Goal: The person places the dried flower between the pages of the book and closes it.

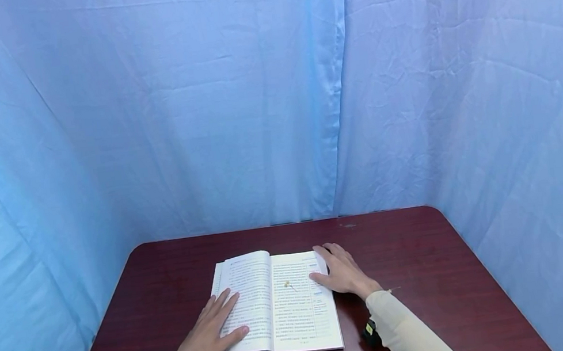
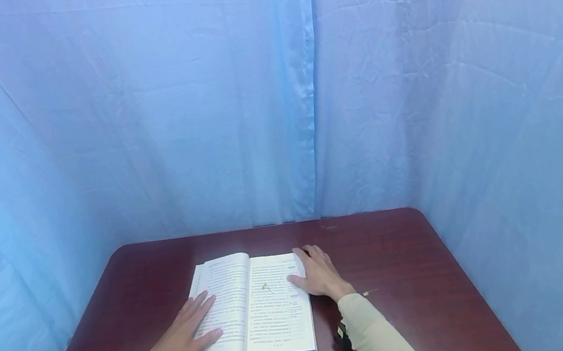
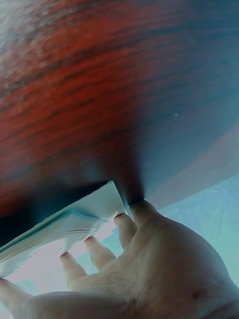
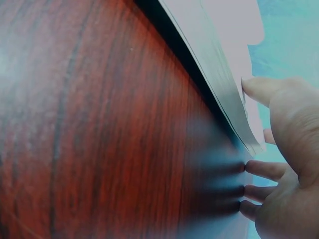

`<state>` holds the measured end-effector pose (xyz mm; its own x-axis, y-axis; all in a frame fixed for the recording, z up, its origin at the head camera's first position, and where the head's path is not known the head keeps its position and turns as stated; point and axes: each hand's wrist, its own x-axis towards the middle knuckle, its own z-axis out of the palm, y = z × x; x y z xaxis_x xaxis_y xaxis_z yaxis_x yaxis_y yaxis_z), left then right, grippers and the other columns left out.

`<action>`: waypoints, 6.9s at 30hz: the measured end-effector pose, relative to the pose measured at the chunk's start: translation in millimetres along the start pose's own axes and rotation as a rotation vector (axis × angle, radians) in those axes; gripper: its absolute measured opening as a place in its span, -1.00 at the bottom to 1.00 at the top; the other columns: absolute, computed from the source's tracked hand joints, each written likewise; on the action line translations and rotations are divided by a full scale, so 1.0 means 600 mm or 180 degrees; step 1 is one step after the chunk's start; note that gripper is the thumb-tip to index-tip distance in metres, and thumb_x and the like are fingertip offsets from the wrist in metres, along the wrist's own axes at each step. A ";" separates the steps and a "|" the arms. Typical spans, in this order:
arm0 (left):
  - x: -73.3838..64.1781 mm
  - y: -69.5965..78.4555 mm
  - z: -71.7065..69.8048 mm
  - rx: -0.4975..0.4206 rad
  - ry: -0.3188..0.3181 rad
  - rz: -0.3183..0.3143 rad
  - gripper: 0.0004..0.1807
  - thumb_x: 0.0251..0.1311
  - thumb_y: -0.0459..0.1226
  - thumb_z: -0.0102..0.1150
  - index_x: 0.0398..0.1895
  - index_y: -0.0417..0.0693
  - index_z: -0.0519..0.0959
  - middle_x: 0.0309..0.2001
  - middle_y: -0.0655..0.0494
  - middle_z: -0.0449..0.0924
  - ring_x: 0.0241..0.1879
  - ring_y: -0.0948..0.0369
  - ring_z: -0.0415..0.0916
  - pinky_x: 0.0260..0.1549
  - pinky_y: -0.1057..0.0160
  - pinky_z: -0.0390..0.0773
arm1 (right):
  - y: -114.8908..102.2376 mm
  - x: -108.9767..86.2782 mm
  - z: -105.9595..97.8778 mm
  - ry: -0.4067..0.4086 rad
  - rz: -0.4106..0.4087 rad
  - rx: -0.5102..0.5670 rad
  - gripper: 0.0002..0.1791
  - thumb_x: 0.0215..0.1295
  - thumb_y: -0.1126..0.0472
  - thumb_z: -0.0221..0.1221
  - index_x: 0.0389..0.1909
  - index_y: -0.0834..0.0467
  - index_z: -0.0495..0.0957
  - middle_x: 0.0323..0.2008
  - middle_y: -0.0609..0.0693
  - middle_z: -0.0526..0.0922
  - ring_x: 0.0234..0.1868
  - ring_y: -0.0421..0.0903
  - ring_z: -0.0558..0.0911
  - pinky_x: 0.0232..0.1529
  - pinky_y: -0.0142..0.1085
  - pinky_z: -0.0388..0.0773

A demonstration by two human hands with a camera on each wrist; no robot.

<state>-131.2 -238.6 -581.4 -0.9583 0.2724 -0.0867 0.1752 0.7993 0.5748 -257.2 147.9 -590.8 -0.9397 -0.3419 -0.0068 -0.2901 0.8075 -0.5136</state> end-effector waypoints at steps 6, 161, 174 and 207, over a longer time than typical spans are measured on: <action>0.000 0.001 0.000 0.0008 0.0005 -0.0002 -0.02 0.53 0.29 0.26 0.82 0.04 0.26 0.84 -0.18 0.10 0.82 -0.42 -0.05 0.75 -0.53 0.04 | -0.001 0.000 0.002 0.0107 -0.0058 -0.0043 -0.12 0.54 -0.08 0.43 0.72 0.17 0.37 0.65 0.36 0.41 0.73 0.40 0.31 0.72 0.38 0.27; 0.002 0.052 -0.094 -0.0438 0.0703 0.0346 -0.17 0.66 0.04 0.27 0.82 0.00 0.26 0.83 -0.21 0.15 0.82 -0.43 -0.08 0.59 -0.68 0.16 | -0.182 -0.124 0.082 -0.0210 -0.1771 -0.0184 -0.39 0.70 -0.22 0.21 0.60 -0.06 0.53 0.71 0.07 0.39 0.71 0.09 0.44 0.61 0.11 0.55; 0.002 0.045 -0.039 0.0032 0.0445 0.0420 -0.12 0.51 0.13 0.40 0.70 -0.15 0.44 0.72 -0.29 0.34 0.73 -0.46 0.19 0.64 -0.56 0.27 | -0.178 -0.136 0.081 -0.0134 -0.1875 -0.0345 -0.42 0.69 -0.24 0.22 0.54 -0.06 0.60 0.68 0.04 0.46 0.68 0.07 0.50 0.62 0.06 0.56; -0.007 0.012 -0.013 0.0030 0.0107 0.0138 -0.07 0.49 0.20 0.36 0.72 -0.13 0.42 0.75 -0.31 0.28 0.72 -0.52 0.14 0.63 -0.61 0.20 | -0.126 -0.151 0.033 0.0162 -0.1777 -0.0194 -0.57 0.56 0.02 0.41 0.33 0.07 0.74 0.50 0.07 0.63 0.57 0.11 0.57 0.54 0.12 0.59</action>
<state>-127.6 -238.0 -570.6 -0.9567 0.2889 -0.0343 0.2188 0.7922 0.5697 -146.3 108.2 -568.6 -0.6477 -0.7029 0.2939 -0.7543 0.5375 -0.3769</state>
